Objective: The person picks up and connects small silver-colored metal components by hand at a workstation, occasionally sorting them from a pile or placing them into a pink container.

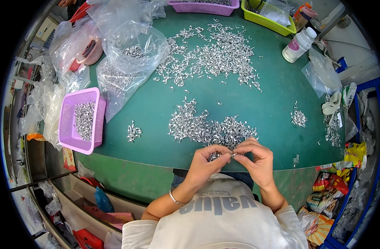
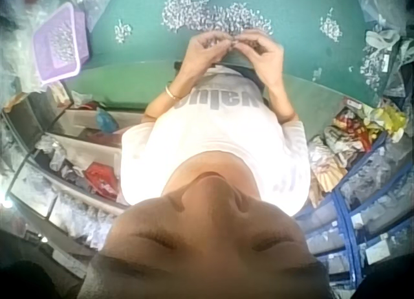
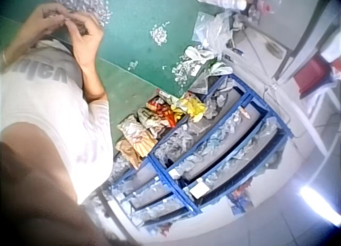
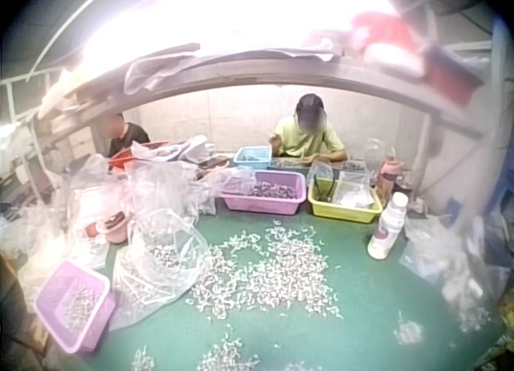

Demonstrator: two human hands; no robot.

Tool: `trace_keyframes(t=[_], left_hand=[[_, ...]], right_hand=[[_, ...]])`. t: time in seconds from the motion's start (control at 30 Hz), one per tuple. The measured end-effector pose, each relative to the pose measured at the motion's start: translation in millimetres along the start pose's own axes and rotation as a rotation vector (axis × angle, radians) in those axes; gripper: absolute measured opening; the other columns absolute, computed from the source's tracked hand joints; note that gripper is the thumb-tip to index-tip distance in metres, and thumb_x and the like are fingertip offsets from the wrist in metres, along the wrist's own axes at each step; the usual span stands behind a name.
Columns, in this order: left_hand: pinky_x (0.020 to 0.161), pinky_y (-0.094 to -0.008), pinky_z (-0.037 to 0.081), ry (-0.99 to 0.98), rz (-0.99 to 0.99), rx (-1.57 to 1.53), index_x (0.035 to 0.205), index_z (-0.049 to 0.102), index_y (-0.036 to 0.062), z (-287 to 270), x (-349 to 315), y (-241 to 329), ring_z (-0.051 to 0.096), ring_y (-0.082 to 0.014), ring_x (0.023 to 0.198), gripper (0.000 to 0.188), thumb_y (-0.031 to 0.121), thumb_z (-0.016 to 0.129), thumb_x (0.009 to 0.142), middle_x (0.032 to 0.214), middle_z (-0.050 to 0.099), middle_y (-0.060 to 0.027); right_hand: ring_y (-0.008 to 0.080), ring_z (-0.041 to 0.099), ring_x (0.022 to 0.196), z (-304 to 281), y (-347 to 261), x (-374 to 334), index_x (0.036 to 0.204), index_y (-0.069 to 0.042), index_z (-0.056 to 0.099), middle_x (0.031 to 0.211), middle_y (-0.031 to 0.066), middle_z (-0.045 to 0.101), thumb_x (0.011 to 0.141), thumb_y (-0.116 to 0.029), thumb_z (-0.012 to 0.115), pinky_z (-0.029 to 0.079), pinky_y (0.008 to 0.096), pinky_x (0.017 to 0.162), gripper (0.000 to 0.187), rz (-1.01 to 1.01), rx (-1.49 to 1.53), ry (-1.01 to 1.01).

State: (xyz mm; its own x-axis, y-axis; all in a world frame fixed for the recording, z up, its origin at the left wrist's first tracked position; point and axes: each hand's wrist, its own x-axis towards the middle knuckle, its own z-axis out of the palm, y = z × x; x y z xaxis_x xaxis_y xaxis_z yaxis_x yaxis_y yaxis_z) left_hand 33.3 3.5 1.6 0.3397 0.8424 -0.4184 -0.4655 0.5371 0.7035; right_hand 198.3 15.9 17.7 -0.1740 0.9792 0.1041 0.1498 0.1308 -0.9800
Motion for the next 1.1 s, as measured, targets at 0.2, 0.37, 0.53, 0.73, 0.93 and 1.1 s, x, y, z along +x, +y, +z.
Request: trace_keyframes(t=[0.2, 0.37, 0.53, 0.73, 0.93, 1.1], left_hand=[[0.043, -0.0153, 0.026, -0.015, 0.011, -0.015, 0.093, 0.061, 0.0001, -1.8, 1.8, -2.1, 0.038, -0.0012, 0.053, 0.013, 0.008, 0.058, 0.083, 0.072, 0.056, -0.0021], [0.044, -0.0149, 0.027, -0.022, 0.026, -0.005, 0.095, 0.062, 0.0008, -1.8, 3.0, -1.3, 0.039, -0.0006, 0.054, 0.014, 0.009, 0.059, 0.084, 0.071, 0.057, -0.0005], [0.043, -0.0167, 0.025, -0.016, 0.023, -0.017, 0.096, 0.060, -0.0020, -0.9, 4.0, -1.1, 0.037, -0.0034, 0.052, 0.015, 0.005, 0.057, 0.084, 0.073, 0.056, -0.0058], [0.044, -0.0170, 0.026, -0.013, 0.016, -0.028, 0.098, 0.059, -0.0016, -0.3, 4.6, -0.5, 0.037, -0.0036, 0.053, 0.016, 0.005, 0.056, 0.084, 0.073, 0.055, -0.0053], [0.044, -0.0168, 0.026, -0.019, 0.019, -0.036, 0.097, 0.059, -0.0014, -0.7, 5.6, -0.9, 0.037, -0.0035, 0.053, 0.015, 0.005, 0.056, 0.084, 0.073, 0.055, -0.0050], [0.044, -0.0170, 0.026, -0.016, 0.018, -0.026, 0.098, 0.059, -0.0010, -1.1, 4.7, 0.0, 0.037, -0.0035, 0.053, 0.016, 0.005, 0.056, 0.084, 0.072, 0.055, -0.0050]], right_hand=[[0.0171, 0.056, 0.073, 0.4, 1.2, 0.5, 0.078, -0.001, 0.064, 0.078, 0.0080, 0.063, 0.066, 0.004, 0.068, 0.042, 0.0275, 0.066, 0.013, 0.003, -0.006, 0.025], [0.0178, 0.055, 0.072, 1.3, -3.9, 1.7, 0.080, -0.001, 0.064, 0.078, 0.0080, 0.063, 0.066, 0.004, 0.068, 0.042, 0.0276, 0.065, 0.015, -0.059, -0.066, 0.055], [0.0187, 0.053, 0.071, 2.6, -5.8, 1.4, 0.082, -0.001, 0.065, 0.078, 0.0078, 0.062, 0.065, 0.005, 0.067, 0.042, 0.0275, 0.064, 0.018, -0.134, -0.146, 0.065], [0.0188, 0.053, 0.071, 2.8, -7.0, 1.9, 0.082, -0.001, 0.065, 0.077, 0.0077, 0.061, 0.065, 0.005, 0.067, 0.042, 0.0275, 0.063, 0.019, -0.148, -0.165, 0.076], [0.0186, 0.053, 0.070, 2.9, -5.6, 2.6, 0.082, -0.002, 0.065, 0.077, 0.0077, 0.060, 0.065, 0.005, 0.067, 0.042, 0.0274, 0.063, 0.019, -0.150, -0.161, 0.077], [0.0185, 0.052, 0.070, 3.0, -5.6, 2.2, 0.082, -0.002, 0.065, 0.076, 0.0074, 0.060, 0.064, 0.005, 0.067, 0.041, 0.0274, 0.063, 0.019, -0.156, -0.169, 0.068]])
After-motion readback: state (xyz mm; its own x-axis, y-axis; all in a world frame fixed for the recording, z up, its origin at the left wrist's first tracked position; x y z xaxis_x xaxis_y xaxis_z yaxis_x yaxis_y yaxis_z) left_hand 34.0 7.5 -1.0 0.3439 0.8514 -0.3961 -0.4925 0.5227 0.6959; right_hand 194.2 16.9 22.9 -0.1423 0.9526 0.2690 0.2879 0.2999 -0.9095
